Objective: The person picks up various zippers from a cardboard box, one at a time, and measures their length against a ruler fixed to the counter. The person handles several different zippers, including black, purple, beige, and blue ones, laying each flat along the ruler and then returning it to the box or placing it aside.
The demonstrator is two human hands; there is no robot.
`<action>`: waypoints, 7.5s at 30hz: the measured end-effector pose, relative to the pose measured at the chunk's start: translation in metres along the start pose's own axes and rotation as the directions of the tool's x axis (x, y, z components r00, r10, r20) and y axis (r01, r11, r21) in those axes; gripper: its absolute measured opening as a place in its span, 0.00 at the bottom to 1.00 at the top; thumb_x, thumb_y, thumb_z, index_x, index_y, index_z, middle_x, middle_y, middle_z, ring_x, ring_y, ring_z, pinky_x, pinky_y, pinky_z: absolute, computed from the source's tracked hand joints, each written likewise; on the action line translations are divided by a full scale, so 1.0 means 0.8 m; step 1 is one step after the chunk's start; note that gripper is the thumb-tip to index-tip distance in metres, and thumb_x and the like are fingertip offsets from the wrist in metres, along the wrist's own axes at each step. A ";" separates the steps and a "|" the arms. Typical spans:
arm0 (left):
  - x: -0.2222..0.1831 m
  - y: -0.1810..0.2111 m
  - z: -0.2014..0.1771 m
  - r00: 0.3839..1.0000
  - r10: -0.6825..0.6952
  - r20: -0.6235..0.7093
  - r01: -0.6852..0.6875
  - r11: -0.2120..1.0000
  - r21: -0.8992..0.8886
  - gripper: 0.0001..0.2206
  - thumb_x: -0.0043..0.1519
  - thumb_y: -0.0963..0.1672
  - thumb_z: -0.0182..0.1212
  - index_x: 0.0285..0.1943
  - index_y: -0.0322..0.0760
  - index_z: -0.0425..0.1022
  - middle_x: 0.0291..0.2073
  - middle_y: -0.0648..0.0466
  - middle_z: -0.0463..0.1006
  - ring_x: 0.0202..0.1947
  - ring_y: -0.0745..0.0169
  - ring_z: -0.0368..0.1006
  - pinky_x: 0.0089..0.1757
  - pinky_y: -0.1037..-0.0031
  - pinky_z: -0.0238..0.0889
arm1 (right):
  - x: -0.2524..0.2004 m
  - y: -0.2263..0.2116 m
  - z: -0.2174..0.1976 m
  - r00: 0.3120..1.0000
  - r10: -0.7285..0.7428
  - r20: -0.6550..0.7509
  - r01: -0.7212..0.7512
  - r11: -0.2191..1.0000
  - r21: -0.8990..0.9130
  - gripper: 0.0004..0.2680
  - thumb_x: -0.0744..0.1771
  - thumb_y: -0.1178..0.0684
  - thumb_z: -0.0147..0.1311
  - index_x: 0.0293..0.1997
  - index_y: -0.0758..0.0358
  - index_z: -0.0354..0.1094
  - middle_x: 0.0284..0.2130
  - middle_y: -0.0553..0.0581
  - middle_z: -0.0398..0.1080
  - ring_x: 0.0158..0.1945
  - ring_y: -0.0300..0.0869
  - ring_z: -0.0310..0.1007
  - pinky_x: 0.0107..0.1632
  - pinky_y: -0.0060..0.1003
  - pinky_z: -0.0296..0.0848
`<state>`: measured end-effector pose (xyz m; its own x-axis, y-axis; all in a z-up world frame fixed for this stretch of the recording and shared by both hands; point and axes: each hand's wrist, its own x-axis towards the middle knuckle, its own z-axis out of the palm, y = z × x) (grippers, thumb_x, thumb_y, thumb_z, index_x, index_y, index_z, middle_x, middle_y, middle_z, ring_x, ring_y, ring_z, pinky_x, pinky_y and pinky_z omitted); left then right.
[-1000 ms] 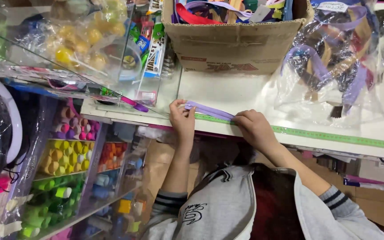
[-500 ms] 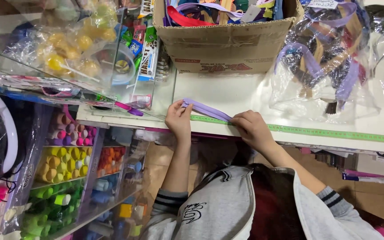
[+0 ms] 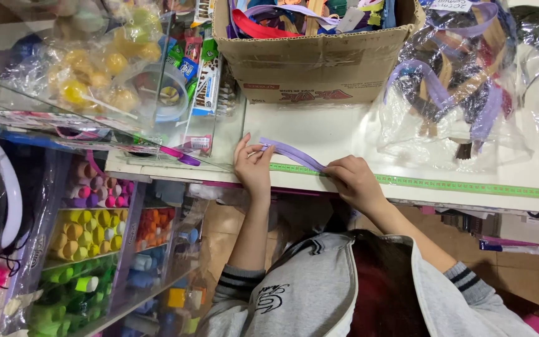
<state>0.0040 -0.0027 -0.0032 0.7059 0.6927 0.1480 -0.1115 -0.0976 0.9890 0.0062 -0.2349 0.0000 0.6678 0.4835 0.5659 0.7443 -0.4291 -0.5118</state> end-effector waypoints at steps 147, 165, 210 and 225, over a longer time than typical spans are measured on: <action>-0.081 -0.005 0.037 0.658 -0.193 0.728 0.165 0.980 0.111 0.20 0.49 0.33 0.62 0.52 0.25 0.69 0.33 0.45 0.75 0.41 0.53 0.73 0.45 0.68 0.65 | -0.014 0.001 -0.017 0.832 0.542 0.118 -0.460 0.555 0.693 0.02 0.62 0.61 0.58 0.33 0.62 0.71 0.38 0.58 0.72 0.41 0.44 0.72 0.50 0.42 0.68; -0.106 0.050 0.202 0.476 0.541 0.694 -0.759 0.651 0.013 0.23 0.50 0.46 0.72 0.47 0.34 0.64 0.32 0.51 0.65 0.35 0.49 0.69 0.37 0.65 0.67 | 0.003 0.076 -0.187 0.567 0.793 -0.222 -0.657 0.598 0.460 0.08 0.61 0.50 0.61 0.35 0.65 0.75 0.29 0.59 0.75 0.34 0.46 0.71 0.42 0.38 0.69; 0.287 0.181 0.254 0.455 0.525 0.719 -0.887 0.343 0.310 0.06 0.55 0.45 0.59 0.34 0.40 0.75 0.31 0.48 0.76 0.38 0.43 0.73 0.41 0.58 0.68 | 0.414 0.060 -0.157 0.742 0.535 0.404 -0.200 0.752 -0.629 0.09 0.60 0.53 0.51 0.32 0.59 0.79 0.30 0.58 0.79 0.41 0.49 0.79 0.44 0.43 0.76; 0.252 0.225 0.229 0.419 0.536 0.733 -0.897 0.369 0.243 0.21 0.54 0.43 0.65 0.58 0.44 0.71 0.50 0.54 0.73 0.49 0.50 0.71 0.47 0.64 0.70 | 0.408 0.092 -0.147 0.999 0.003 0.041 -0.002 0.999 -0.035 0.02 0.61 0.60 0.57 0.33 0.58 0.71 0.27 0.57 0.74 0.38 0.52 0.75 0.44 0.44 0.72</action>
<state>0.2547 -0.0114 0.2060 0.7485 -0.2857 0.5984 -0.5042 -0.8313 0.2339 0.2795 -0.1985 0.2235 0.6694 0.5130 0.5373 0.7429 -0.4566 -0.4895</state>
